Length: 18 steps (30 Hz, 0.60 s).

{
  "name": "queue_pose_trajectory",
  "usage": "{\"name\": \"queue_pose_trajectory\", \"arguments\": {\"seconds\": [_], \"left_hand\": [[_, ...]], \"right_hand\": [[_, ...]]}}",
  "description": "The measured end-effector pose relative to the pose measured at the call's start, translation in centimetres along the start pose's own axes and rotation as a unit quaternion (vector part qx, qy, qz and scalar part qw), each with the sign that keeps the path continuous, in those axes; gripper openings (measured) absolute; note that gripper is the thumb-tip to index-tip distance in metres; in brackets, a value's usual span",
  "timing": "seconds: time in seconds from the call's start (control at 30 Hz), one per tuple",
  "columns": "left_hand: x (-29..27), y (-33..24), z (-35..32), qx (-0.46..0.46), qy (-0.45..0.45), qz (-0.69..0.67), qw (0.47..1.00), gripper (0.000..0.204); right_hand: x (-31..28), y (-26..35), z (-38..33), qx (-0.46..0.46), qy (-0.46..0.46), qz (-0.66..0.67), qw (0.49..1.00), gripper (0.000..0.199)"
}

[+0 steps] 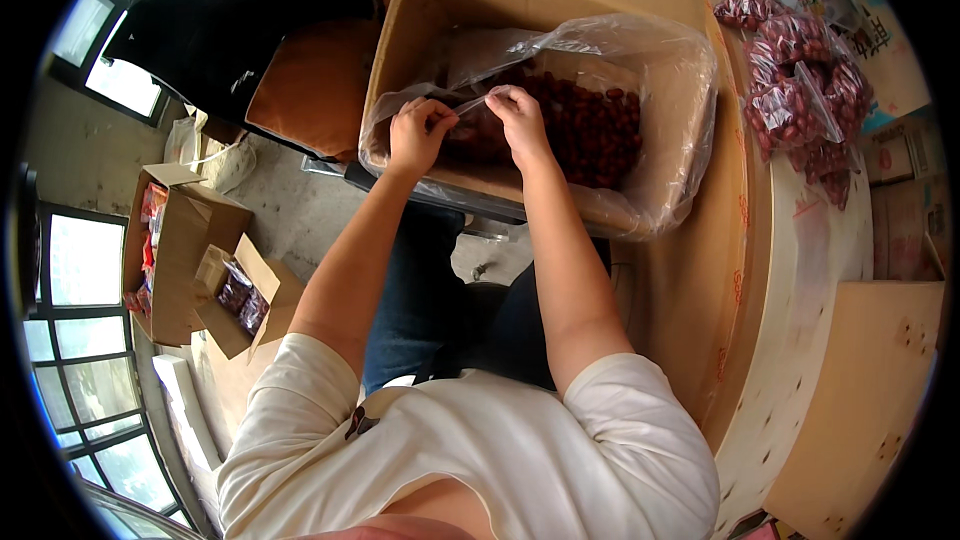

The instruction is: The person scoops dried red dates from a large plastic-lined cardboard box into small clear plastic bags. After filling each bag, they seal it and place it on a nearby table. The process is repeated continuously throughout the clip.

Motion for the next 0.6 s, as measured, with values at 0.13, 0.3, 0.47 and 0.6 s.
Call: {"name": "queue_pose_trajectory", "arguments": {"seconds": [0.13,0.3,0.47,0.6], "left_hand": [[-0.3,-1.1,0.0,0.012,-0.058,-0.004,0.998,0.011],[-0.1,0.5,-0.2,-0.024,-0.027,0.000,0.999,0.012],[-0.4,-0.2,0.0,0.024,-0.025,0.027,0.999,0.016],[-0.2,-1.3,0.0,0.051,-0.021,-0.005,0.998,0.021]], "right_hand": [[-0.7,0.1,0.1,-0.011,-0.034,0.027,0.999,0.005],[-0.6,0.5,-0.2,0.008,-0.058,0.050,0.997,0.004],[-0.6,0.3,-0.1,-0.020,-0.054,0.047,0.997,0.004],[-0.7,0.1,-0.1,-0.050,-0.036,0.017,0.998,0.006]]}}
Point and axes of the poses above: each hand's wrist, its own z-axis towards the middle knuckle, its own x-axis out of the palm, y = z × x, the point moved 2 cm from there along z, towards the middle knuckle, and after that the axes turned 3 degrees about x, right-handed, at the moved point
